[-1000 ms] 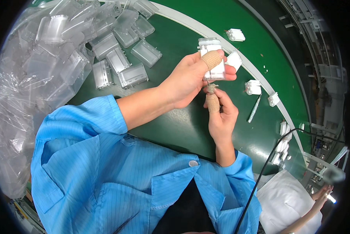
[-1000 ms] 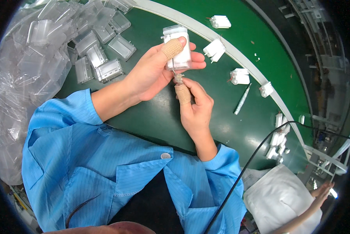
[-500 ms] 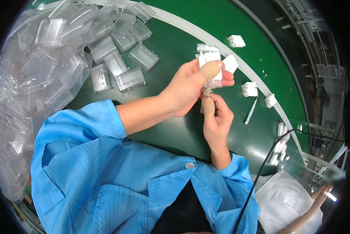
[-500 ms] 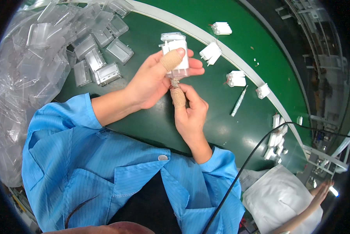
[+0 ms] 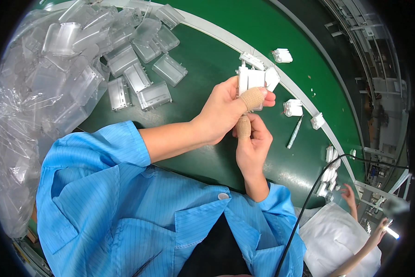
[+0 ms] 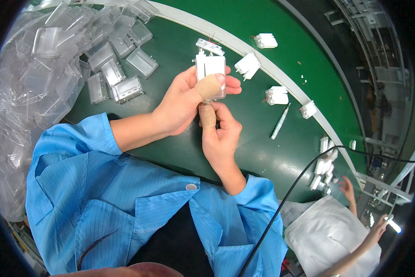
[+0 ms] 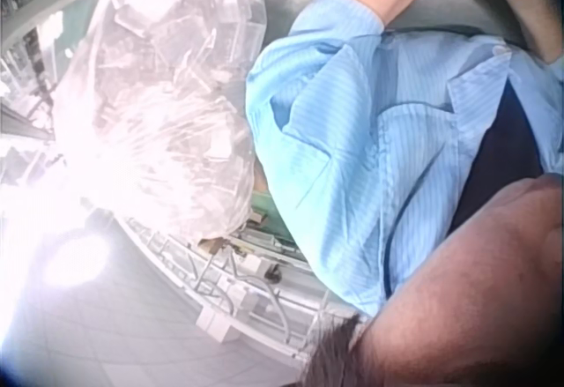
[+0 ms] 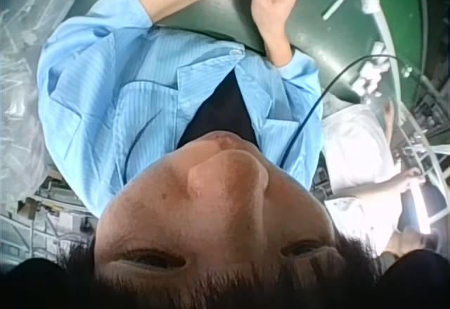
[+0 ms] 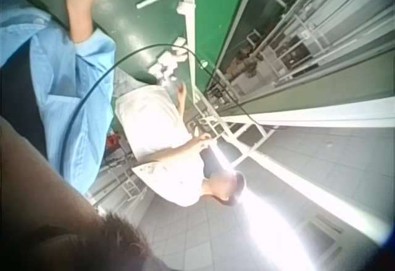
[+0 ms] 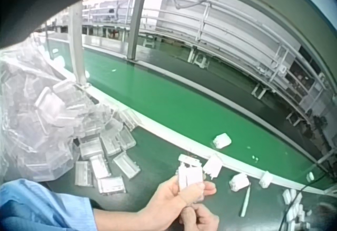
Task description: The person assembles small plastic electronic housings by hand, combining plastic housings and electronic components with adhesive strips, then sealing them with a sealant applicator.
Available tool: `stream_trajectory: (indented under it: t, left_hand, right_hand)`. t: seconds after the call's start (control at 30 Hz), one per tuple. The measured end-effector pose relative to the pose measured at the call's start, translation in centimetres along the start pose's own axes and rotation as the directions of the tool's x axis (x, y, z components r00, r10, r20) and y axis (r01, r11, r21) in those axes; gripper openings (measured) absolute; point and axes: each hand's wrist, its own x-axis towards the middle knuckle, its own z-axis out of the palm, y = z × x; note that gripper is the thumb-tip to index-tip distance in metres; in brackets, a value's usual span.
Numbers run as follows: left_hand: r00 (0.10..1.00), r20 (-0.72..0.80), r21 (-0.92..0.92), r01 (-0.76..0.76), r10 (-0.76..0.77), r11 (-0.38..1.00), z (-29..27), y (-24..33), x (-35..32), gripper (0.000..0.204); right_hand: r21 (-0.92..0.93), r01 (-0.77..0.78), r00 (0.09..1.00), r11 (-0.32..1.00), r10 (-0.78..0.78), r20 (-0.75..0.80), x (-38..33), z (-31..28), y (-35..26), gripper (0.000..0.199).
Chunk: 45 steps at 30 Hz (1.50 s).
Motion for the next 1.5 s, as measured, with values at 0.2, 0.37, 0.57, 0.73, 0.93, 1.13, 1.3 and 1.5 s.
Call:
stream_trajectory:
  t: [0.2, 0.37, 0.57, 0.73, 0.93, 1.13, 1.3, 1.5]
  left_hand:
    - [0.998, 0.032, 0.043, 0.059, -0.06, 0.997, 0.0, 0.5, -0.3, 0.035]
    - [1.0, 0.023, 0.032, 0.001, -0.002, 0.999, -0.7, 0.5, 0.4, 0.035]
    - [0.987, 0.154, 0.405, -0.012, -0.055, 0.914, -1.1, 0.3, 0.3, 0.035]
    - [0.971, 0.011, -0.025, 0.24, -0.24, 0.97, -0.3, 1.0, 1.0, 0.043]
    - [0.955, -0.016, -0.099, 0.294, -0.297, 0.951, 0.3, 0.8, 0.5, 0.049]
    - [0.953, -0.063, -0.142, 0.286, -0.297, 0.948, 0.1, 1.0, 0.6, 0.046]
    - [0.958, -0.015, -0.146, 0.282, -0.287, 0.948, 0.3, 1.1, 0.2, 0.043]
    - [0.967, -0.061, -0.13, 0.238, -0.247, 0.962, 0.5, 1.1, 0.3, 0.041]
  right_hand:
    - [0.07, -0.014, 1.0, 0.997, 0.013, 0.021, -0.2, -0.1, 0.0, 0.011]
    - [-0.254, -0.092, 0.979, 0.963, 0.133, 0.151, -1.1, -3.3, 0.0, 0.012]
    - [-0.192, -0.043, 0.999, 0.98, 0.043, -0.001, -1.2, -8.6, -2.8, 0.014]
    - [-0.187, -0.226, 0.955, 0.956, 0.255, 0.149, -1.8, -7.2, -1.4, 0.014]
    - [0.087, -0.276, 0.942, 0.957, 0.252, 0.22, -0.8, -4.4, -0.9, 0.014]
    - [0.074, -0.331, 0.924, 0.941, 0.307, 0.229, -0.6, -3.2, -1.4, 0.02]
    - [0.1, -0.298, 0.937, 0.949, 0.271, 0.222, -0.6, -2.8, -1.1, 0.02]
    - [0.13, -0.323, 0.931, 0.937, 0.291, 0.219, -1.0, -3.7, -1.4, 0.015]
